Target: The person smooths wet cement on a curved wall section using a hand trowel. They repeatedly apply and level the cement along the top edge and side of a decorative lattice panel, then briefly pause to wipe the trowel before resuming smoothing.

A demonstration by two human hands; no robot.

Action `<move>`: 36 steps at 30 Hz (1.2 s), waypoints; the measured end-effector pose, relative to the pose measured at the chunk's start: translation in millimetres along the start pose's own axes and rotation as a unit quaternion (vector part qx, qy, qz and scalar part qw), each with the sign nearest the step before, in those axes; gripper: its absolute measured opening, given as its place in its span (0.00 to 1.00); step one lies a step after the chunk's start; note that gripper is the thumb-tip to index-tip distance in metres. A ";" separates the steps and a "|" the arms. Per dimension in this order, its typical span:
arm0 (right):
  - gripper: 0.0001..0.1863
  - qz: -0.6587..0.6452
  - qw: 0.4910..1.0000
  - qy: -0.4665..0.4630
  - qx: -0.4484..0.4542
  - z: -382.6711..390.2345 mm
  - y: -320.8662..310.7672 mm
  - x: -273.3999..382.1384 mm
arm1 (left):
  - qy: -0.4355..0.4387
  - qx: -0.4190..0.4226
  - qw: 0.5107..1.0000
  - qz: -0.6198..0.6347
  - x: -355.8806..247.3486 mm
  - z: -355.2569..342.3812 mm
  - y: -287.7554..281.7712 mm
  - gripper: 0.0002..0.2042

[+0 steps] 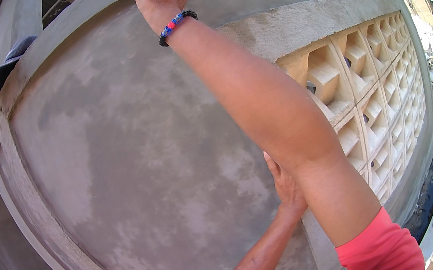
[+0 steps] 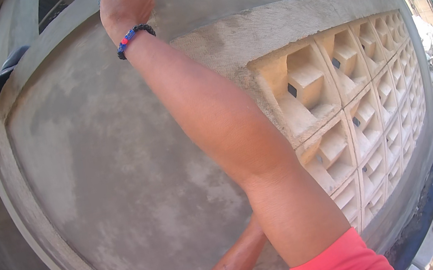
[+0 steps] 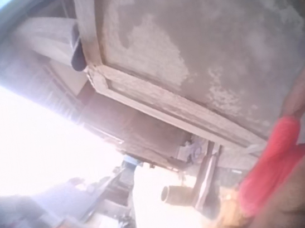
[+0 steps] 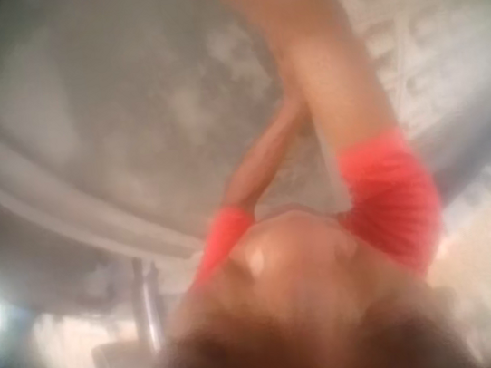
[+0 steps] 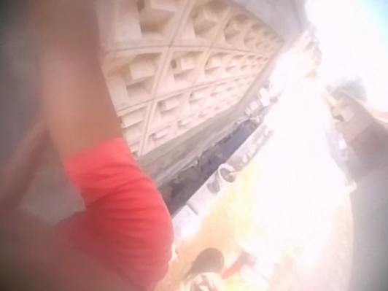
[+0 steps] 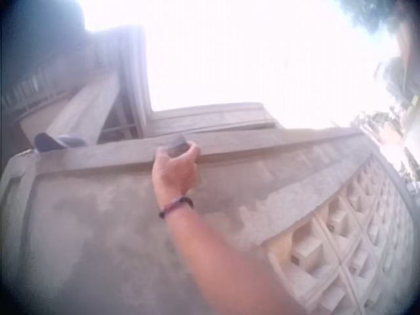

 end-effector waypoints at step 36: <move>0.14 0.649 0.582 -0.483 0.083 -370.4 -212.0 -94.4 | -0.070 -0.041 0.925 0.372 6.3 -8.8 -32.6 0.24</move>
Point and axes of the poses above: each hand's wrist, its own z-axis away from the middle knuckle, its own y-axis out of the palm, x = y × z, the point moved 3 cm from there along -z, towards the middle knuckle, and after that the axes turned 7 degrees about y, right-handed, at the moved point
